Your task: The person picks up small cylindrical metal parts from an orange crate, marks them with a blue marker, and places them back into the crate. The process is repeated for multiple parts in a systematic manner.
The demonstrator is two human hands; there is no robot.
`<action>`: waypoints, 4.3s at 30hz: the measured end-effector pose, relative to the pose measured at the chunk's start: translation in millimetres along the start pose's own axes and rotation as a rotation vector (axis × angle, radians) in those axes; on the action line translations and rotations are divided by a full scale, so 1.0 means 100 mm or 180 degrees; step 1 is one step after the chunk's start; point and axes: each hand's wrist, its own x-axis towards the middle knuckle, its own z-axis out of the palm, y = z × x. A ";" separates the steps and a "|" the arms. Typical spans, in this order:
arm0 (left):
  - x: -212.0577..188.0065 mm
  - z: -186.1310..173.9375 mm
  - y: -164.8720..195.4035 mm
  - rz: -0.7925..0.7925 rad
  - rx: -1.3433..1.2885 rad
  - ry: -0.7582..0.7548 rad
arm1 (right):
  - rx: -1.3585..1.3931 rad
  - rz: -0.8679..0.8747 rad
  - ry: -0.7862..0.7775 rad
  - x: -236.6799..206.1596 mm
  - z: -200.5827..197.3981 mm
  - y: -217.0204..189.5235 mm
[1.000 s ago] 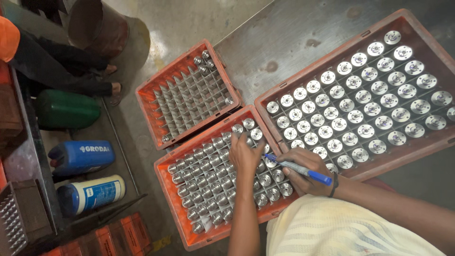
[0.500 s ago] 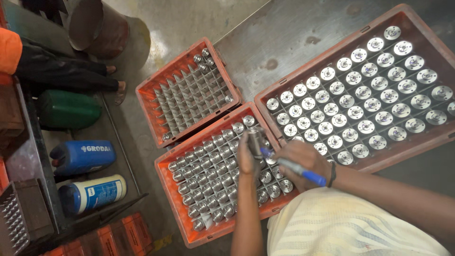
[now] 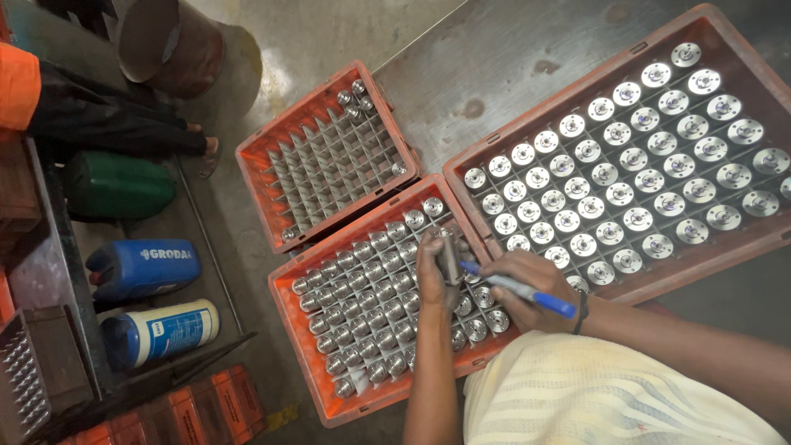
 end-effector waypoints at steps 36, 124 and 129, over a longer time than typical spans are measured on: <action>-0.06 -0.09 -0.06 0.0250 0.0335 0.0064 | -0.0157 -0.0633 -0.0473 -0.01 0.03 0.03; -0.03 -0.60 0.90 0.1478 0.1434 0.0404 | -0.0039 -0.0093 -0.0239 0.03 0.02 -0.05; -0.12 -0.31 0.26 0.0300 0.0459 0.0120 | -0.0346 -0.1083 -0.0542 0.21 0.13 -0.01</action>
